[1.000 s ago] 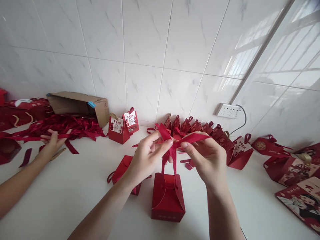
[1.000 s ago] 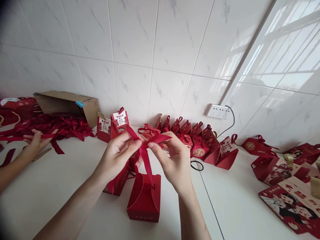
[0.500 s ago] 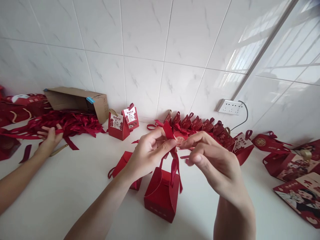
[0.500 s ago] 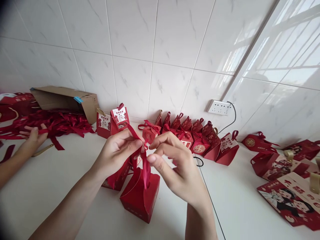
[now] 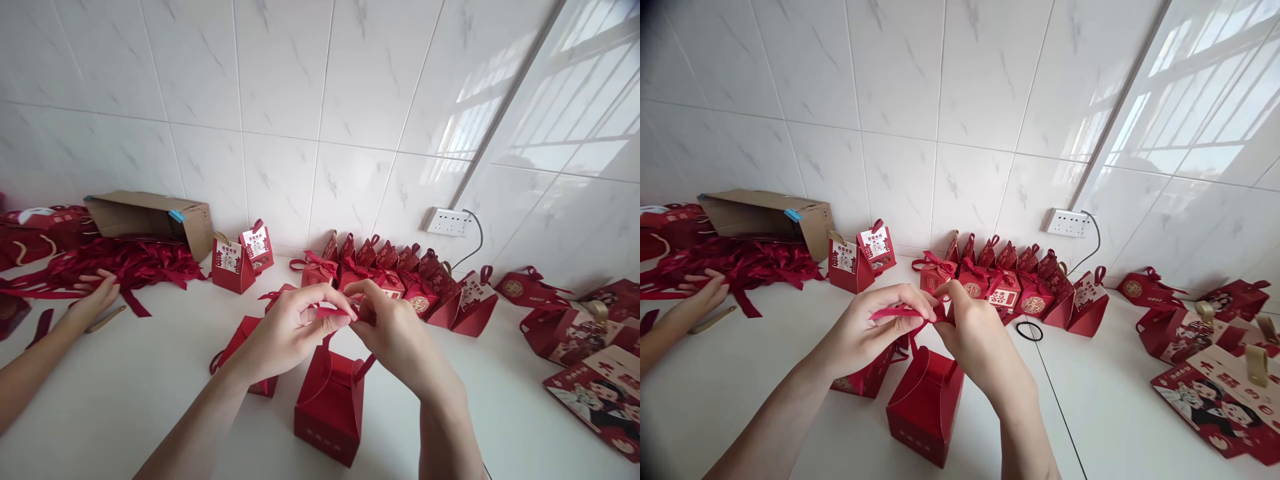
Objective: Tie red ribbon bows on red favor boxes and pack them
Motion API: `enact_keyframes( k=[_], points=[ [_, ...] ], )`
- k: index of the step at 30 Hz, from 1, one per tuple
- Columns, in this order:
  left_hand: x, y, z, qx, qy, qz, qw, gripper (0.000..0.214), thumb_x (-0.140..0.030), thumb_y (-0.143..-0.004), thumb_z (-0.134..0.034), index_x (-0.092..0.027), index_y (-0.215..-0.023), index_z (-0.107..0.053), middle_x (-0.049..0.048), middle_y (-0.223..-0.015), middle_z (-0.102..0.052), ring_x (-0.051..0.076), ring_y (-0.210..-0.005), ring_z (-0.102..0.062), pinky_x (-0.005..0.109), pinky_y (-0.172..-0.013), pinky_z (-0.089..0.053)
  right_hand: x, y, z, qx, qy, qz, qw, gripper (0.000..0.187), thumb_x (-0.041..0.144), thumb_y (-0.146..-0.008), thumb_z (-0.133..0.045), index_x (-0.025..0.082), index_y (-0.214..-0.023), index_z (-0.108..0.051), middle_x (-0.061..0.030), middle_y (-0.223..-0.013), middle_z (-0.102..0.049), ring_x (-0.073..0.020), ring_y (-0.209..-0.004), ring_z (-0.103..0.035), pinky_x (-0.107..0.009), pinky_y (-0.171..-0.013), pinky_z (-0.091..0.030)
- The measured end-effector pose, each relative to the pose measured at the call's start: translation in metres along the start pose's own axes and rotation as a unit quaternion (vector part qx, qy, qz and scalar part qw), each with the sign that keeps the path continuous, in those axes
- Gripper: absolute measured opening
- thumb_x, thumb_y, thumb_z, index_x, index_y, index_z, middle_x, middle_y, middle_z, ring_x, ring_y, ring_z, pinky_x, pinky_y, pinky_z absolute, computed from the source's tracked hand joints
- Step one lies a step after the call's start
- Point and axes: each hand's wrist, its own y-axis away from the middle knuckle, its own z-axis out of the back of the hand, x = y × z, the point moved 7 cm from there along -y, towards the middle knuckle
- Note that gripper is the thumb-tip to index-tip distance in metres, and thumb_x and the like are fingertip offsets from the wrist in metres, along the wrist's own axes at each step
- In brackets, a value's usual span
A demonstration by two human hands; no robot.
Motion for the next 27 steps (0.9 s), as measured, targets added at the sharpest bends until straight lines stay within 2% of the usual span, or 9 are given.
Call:
enact_keyframes(
  k=[4,7,10,15,17,19,22,24,27],
  points=[
    [0.0,-0.002,0.002,-0.014,-0.007,-0.004,1.0,0.017,-0.034,-0.086,-0.055,-0.02,-0.083,-0.065,0.0035,-0.085,-0.064,0.015,-0.084,-0.062,0.024,-0.073,-0.051,0.0,-0.002,-0.001,0.0,-0.045,0.011,0.999,0.041,0.002,-0.074,-0.042,0.022,-0.106,-0.056,0.0054,-0.061,-0.061,-0.0108,-0.047,-0.055,-0.021,-0.049,-0.044],
    [0.001,-0.003,0.002,-0.014,-0.01,0.005,1.0,0.019,-0.034,-0.087,-0.054,-0.019,-0.083,-0.065,0.0038,-0.084,-0.065,0.015,-0.083,-0.062,0.023,-0.071,-0.05,-0.002,-0.002,0.002,-0.02,-0.094,0.026,0.995,0.034,0.006,-0.077,-0.047,0.022,-0.102,-0.064,0.0025,-0.073,-0.07,-0.0127,-0.062,-0.066,-0.022,-0.061,-0.052],
    [0.0,-0.003,0.002,-0.009,0.01,0.006,1.0,0.018,-0.034,-0.086,-0.055,-0.019,-0.082,-0.065,0.0039,-0.083,-0.066,0.015,-0.083,-0.062,0.024,-0.072,-0.051,-0.003,0.001,0.01,-0.067,-0.093,0.04,0.993,0.028,0.012,-0.076,-0.055,0.022,-0.097,-0.07,0.0007,-0.078,-0.073,-0.0154,-0.066,-0.068,-0.025,-0.064,-0.055],
    [0.001,-0.002,0.006,-0.002,0.031,0.014,0.999,0.018,-0.035,-0.086,-0.056,-0.019,-0.082,-0.064,0.0036,-0.082,-0.066,0.015,-0.08,-0.062,0.024,-0.07,-0.05,-0.001,0.007,0.01,-0.01,-0.144,0.065,0.987,0.04,0.016,-0.074,-0.061,0.022,-0.113,-0.068,-0.0022,-0.096,-0.074,-0.0196,-0.079,-0.07,-0.027,-0.068,-0.058],
    [0.001,-0.001,0.008,-0.011,0.028,0.016,0.999,0.019,-0.035,-0.085,-0.057,-0.018,-0.081,-0.064,0.0035,-0.08,-0.065,0.015,-0.079,-0.062,0.024,-0.069,-0.05,0.002,0.008,0.012,-0.009,-0.194,0.068,0.979,0.042,0.023,-0.074,-0.064,0.021,-0.115,-0.066,-0.0046,-0.096,-0.074,-0.0219,-0.08,-0.07,-0.03,-0.065,-0.059],
    [0.001,0.003,0.008,-0.025,0.043,0.009,0.999,0.018,-0.034,-0.085,-0.058,-0.018,-0.08,-0.064,0.0034,-0.079,-0.065,0.015,-0.082,-0.062,0.025,-0.075,-0.05,-0.001,0.009,0.015,-0.061,-0.256,0.031,0.964,0.036,0.032,-0.075,-0.066,0.018,-0.107,-0.07,-0.0071,-0.092,-0.074,-0.0232,-0.077,-0.071,-0.031,-0.061,-0.06],
    [0.009,0.013,0.007,-0.081,0.119,0.005,0.99,0.014,-0.03,-0.083,-0.061,-0.017,-0.08,-0.066,0.0043,-0.084,-0.067,0.015,-0.086,-0.064,0.029,-0.084,-0.051,-0.012,0.015,0.011,-0.165,-0.301,-0.075,0.936,0.033,0.041,-0.075,-0.067,0.015,-0.094,-0.073,-0.0087,-0.082,-0.075,-0.0235,-0.073,-0.071,-0.03,-0.055,-0.059],
    [0.022,0.024,0.008,-0.155,0.192,0.025,0.969,0.015,-0.031,-0.08,-0.065,-0.016,-0.081,-0.066,0.0055,-0.087,-0.068,0.017,-0.087,-0.065,0.031,-0.083,-0.053,-0.017,0.025,0.006,-0.221,-0.302,-0.121,0.919,0.041,0.042,-0.075,-0.067,0.014,-0.106,-0.068,-0.008,-0.08,-0.075,-0.0235,-0.075,-0.071,-0.03,-0.058,-0.058],
    [0.048,0.048,0.015,-0.284,0.251,0.065,0.923,0.019,-0.033,-0.074,-0.069,-0.015,-0.078,-0.066,0.0047,-0.082,-0.069,0.017,-0.086,-0.066,0.034,-0.083,-0.054,-0.028,0.048,0.005,-0.314,-0.284,-0.165,0.891,0.058,0.04,-0.075,-0.067,0.014,-0.126,-0.055,-0.0063,-0.077,-0.075,-0.0229,-0.082,-0.071,-0.036,-0.077,-0.056]
  ],
)
